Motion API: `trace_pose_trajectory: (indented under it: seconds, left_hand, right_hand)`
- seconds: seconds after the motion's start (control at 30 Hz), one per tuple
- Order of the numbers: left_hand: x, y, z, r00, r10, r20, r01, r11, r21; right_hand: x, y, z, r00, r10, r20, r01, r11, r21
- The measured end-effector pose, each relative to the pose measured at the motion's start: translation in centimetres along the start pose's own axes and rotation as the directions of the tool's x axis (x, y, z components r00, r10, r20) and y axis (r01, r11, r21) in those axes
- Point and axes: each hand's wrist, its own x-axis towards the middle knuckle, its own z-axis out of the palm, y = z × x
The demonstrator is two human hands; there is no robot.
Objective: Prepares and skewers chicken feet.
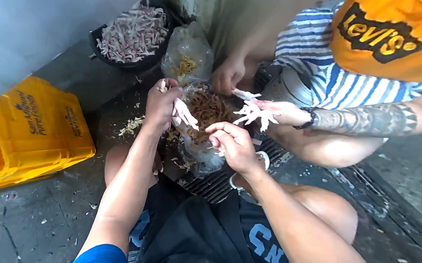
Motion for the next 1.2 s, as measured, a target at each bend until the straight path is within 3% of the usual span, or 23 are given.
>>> trace_pose_trajectory:
  seconds: [0.2, 0.3, 0.4, 0.5, 0.57, 0.67, 0.77, 0.83, 0.9, 0.97, 1.03, 1.1, 1.13, 1.2]
  left_hand:
    - [-2.0, -1.7, 4.2, 0.996, -0.054, 0.065, 0.013, 0.858, 0.513]
    - [-1.7, -2.3, 4.4, 0.995, -0.078, 0.058, 0.033, 0.83, 0.556]
    - [0.0, -2.5, 2.9, 0.999, -0.035, -0.024, 0.042, 0.856, 0.516]
    - [3.4, -2.2, -0.5, 0.97, -0.002, -0.243, 0.061, 0.97, 0.237]
    - [3.8, -1.1, -1.9, 0.977, 0.01, -0.215, -0.028, 0.996, -0.081]
    - [2.6, -0.7, -2.2, 0.992, 0.06, 0.107, -0.015, 0.927, -0.376]
    - [1.8, -1.3, -1.3, 0.888, 0.142, 0.437, 0.134, 0.831, -0.54]
    - [1.6, -1.5, -0.7, 0.811, 0.206, 0.548, 0.204, 0.777, -0.595]
    - [1.4, -1.4, -0.3, 0.779, 0.211, 0.591, 0.226, 0.784, -0.578]
    - [1.1, -1.2, -0.5, 0.819, 0.112, 0.563, 0.153, 0.903, -0.402]
    - [0.8, -0.7, -1.0, 0.901, -0.041, 0.432, -0.01, 0.993, 0.115]
    - [1.0, -1.2, -1.9, 0.929, -0.199, 0.313, -0.057, 0.758, 0.649]
    - [1.1, -2.0, -2.5, 0.931, -0.268, 0.247, -0.024, 0.631, 0.775]
    - [1.0, -2.9, -3.9, 0.932, -0.344, 0.116, 0.067, 0.475, 0.878]
  right_hand:
    - [0.4, 1.4, 0.5, 0.998, -0.068, 0.017, 0.07, 0.929, -0.363]
    - [0.5, 1.2, 0.5, 0.992, -0.102, 0.069, 0.121, 0.913, -0.389]
    - [-0.5, -0.6, 0.7, 0.979, -0.173, 0.106, 0.194, 0.949, -0.248]
    - [-2.3, -1.2, 1.1, 0.965, -0.223, 0.136, 0.238, 0.966, -0.104]
    - [-2.3, -0.5, 0.6, 0.982, -0.158, 0.103, 0.17, 0.977, -0.125]
    - [-0.9, -0.1, -0.7, 0.997, -0.048, 0.053, 0.055, 0.988, -0.142]
    - [0.1, -0.2, -1.2, 0.999, 0.026, 0.023, -0.025, 0.998, -0.065]
    - [0.4, 0.0, -1.0, 0.997, 0.073, 0.037, -0.073, 0.997, -0.001]
    - [0.4, 0.2, -0.8, 0.989, 0.137, 0.054, -0.142, 0.985, 0.102]
    - [0.2, 0.0, -0.7, 0.963, 0.258, 0.077, -0.269, 0.921, 0.282]
    - [0.2, -0.6, -1.1, 0.896, 0.425, 0.128, -0.437, 0.793, 0.424]
    - [0.1, -0.9, -1.5, 0.82, 0.538, 0.197, -0.564, 0.697, 0.444]
    - [0.0, -1.1, -1.7, 0.806, 0.548, 0.225, -0.587, 0.684, 0.434]
    - [-0.6, -1.6, -1.4, 0.829, 0.491, 0.267, -0.558, 0.704, 0.439]
